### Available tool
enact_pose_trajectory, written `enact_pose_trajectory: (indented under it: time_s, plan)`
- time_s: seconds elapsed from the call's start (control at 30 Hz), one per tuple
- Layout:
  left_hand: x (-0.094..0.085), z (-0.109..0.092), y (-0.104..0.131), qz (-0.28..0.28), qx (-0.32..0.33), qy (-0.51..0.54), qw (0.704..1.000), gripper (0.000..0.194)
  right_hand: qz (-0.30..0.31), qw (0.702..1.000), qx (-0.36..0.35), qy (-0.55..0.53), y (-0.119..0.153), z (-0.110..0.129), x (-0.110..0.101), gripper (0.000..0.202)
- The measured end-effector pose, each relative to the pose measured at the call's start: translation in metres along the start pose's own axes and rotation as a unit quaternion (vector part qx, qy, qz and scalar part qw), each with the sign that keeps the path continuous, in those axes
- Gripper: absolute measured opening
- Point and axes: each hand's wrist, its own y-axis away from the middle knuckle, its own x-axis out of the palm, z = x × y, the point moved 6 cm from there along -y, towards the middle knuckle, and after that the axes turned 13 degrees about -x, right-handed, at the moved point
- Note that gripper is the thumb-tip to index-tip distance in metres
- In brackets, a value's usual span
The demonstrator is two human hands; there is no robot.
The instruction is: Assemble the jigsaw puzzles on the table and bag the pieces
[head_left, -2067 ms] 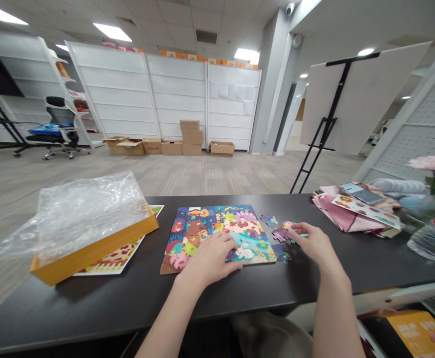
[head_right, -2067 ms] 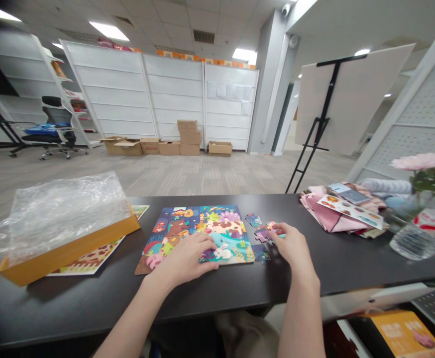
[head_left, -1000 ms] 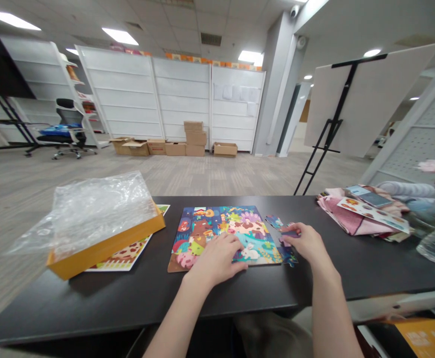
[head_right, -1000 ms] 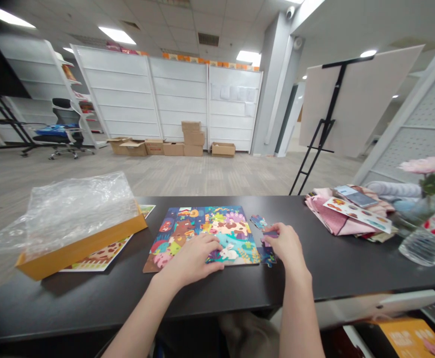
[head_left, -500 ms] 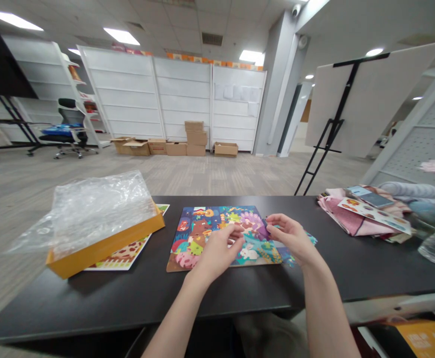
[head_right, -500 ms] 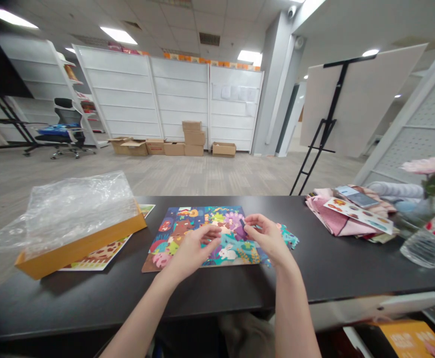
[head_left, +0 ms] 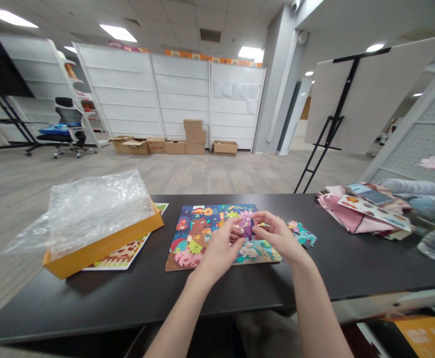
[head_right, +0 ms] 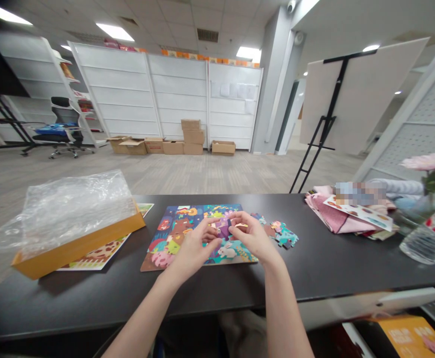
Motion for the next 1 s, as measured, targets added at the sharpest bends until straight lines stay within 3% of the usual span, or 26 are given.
enact_pose_trajectory:
  time_s: [0.07,0.17,0.23,0.3,0.43,0.6,1.0]
  plan:
    - [0.001,0.003,0.000,-0.004,0.007,-0.046,0.999,0.054,-0.023,0.999,-0.008,0.035,-0.004,-0.002,-0.012,0.034]
    - [0.005,0.007,0.005,0.010,0.032,-0.178,0.983,0.057,-0.112,0.988,0.011,0.102,-0.007,-0.013,-0.043,0.037]
    - [0.010,0.008,0.010,0.039,0.058,-0.269,0.961,0.041,-0.170,0.973,0.039,0.152,-0.006,-0.025,-0.063,0.035]
    - [0.014,0.008,0.015,0.065,0.079,-0.328,0.939,0.023,-0.188,0.962,0.070,0.185,-0.005,-0.038,-0.075,0.030]
    - [0.015,0.003,0.019,0.083,0.093,-0.371,0.920,0.017,-0.163,0.958,0.098,0.215,-0.006,-0.053,-0.074,0.020]
    - [0.015,0.002,0.019,0.086,0.096,-0.381,0.916,0.017,-0.136,0.947,0.114,0.269,-0.009,-0.055,-0.069,0.016]
    - [0.016,0.001,0.020,0.087,0.094,-0.386,0.913,0.017,-0.072,0.915,0.061,0.391,-0.015,-0.060,-0.074,0.019]
